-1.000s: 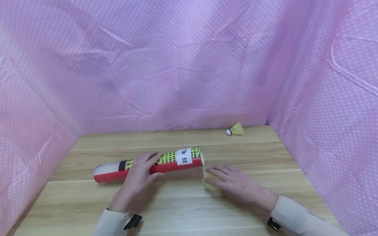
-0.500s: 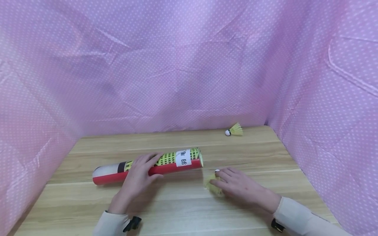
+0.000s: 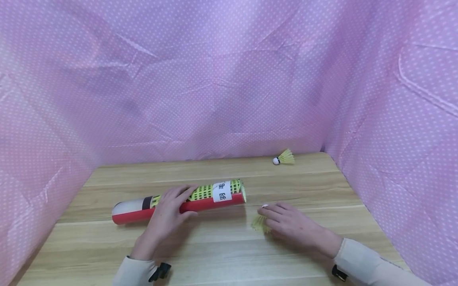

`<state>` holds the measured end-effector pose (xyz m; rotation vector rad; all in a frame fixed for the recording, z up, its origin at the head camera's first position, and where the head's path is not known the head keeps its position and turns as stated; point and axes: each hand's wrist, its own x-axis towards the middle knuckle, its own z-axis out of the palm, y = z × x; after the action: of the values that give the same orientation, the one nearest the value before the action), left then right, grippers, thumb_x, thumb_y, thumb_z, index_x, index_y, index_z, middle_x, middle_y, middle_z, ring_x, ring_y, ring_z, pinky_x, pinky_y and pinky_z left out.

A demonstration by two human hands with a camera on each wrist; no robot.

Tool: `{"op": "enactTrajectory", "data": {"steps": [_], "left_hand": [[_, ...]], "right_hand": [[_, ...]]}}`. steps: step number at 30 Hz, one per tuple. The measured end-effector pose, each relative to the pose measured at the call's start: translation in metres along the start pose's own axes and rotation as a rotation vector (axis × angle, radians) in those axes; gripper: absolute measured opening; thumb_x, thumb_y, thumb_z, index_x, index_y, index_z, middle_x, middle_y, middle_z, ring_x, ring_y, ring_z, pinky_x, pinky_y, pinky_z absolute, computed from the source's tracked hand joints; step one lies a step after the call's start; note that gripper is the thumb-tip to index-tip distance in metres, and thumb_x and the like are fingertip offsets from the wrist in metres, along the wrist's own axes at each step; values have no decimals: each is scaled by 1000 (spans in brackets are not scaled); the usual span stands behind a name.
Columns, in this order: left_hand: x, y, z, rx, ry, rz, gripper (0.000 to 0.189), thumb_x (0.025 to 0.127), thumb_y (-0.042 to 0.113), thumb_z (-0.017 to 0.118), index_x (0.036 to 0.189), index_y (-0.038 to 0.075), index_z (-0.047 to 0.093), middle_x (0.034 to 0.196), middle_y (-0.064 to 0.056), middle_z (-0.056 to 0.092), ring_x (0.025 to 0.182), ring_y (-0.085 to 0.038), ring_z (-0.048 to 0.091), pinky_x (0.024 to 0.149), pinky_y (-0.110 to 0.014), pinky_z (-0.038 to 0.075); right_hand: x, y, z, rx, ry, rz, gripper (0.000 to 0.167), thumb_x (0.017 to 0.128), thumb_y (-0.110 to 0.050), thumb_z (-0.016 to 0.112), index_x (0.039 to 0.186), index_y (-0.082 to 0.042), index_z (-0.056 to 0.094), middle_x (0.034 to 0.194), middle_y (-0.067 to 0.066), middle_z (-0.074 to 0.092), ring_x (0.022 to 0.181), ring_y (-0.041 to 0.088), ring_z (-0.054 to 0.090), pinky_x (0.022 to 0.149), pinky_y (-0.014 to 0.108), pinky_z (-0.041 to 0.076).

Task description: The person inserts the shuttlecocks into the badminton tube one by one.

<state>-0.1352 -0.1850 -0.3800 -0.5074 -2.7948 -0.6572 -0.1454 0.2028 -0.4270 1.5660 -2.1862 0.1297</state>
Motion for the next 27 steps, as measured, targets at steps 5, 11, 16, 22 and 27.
{"op": "enactTrajectory", "data": {"steps": [5, 11, 16, 22, 27], "left_hand": [[-1, 1, 1, -4, 1, -8, 85, 72, 24, 93, 147, 25, 53, 143, -7, 54, 126, -30, 48, 111, -55, 31], [-2, 2, 1, -10, 8, -11, 85, 73, 24, 93, 148, 26, 52, 144, -7, 53, 127, -30, 48, 110, -55, 32], [-2, 3, 1, -5, 18, -2, 85, 72, 23, 93, 147, 25, 53, 143, -7, 54, 126, -31, 48, 108, -55, 35], [-1, 6, 1, -1, 45, 39, 84, 70, 22, 94, 145, 22, 56, 141, -9, 56, 123, -31, 51, 107, -54, 35], [-1, 9, 1, -8, 34, 30, 83, 72, 22, 93, 146, 24, 55, 141, -7, 55, 123, -29, 50, 107, -53, 35]], "right_hand": [[-2, 2, -2, 53, 62, 55, 16, 85, -14, 72, 99, -10, 64, 129, 13, 64, 115, 29, 64, 94, 45, 54], [2, 11, -4, 295, 311, 346, 21, 76, 1, 78, 91, -10, 68, 119, 17, 68, 103, 35, 68, 88, 41, 58], [16, 15, -12, 707, 505, 734, 18, 80, 6, 79, 92, -3, 70, 119, 21, 67, 109, 30, 66, 89, 27, 56], [39, 12, -21, 1153, 655, 1044, 10, 88, 3, 74, 95, 3, 67, 124, 19, 61, 99, 11, 68, 86, 26, 57], [53, 5, -22, 1312, 650, 1073, 10, 88, 3, 73, 94, -3, 67, 127, 15, 58, 102, 12, 68, 89, 29, 56]]}}
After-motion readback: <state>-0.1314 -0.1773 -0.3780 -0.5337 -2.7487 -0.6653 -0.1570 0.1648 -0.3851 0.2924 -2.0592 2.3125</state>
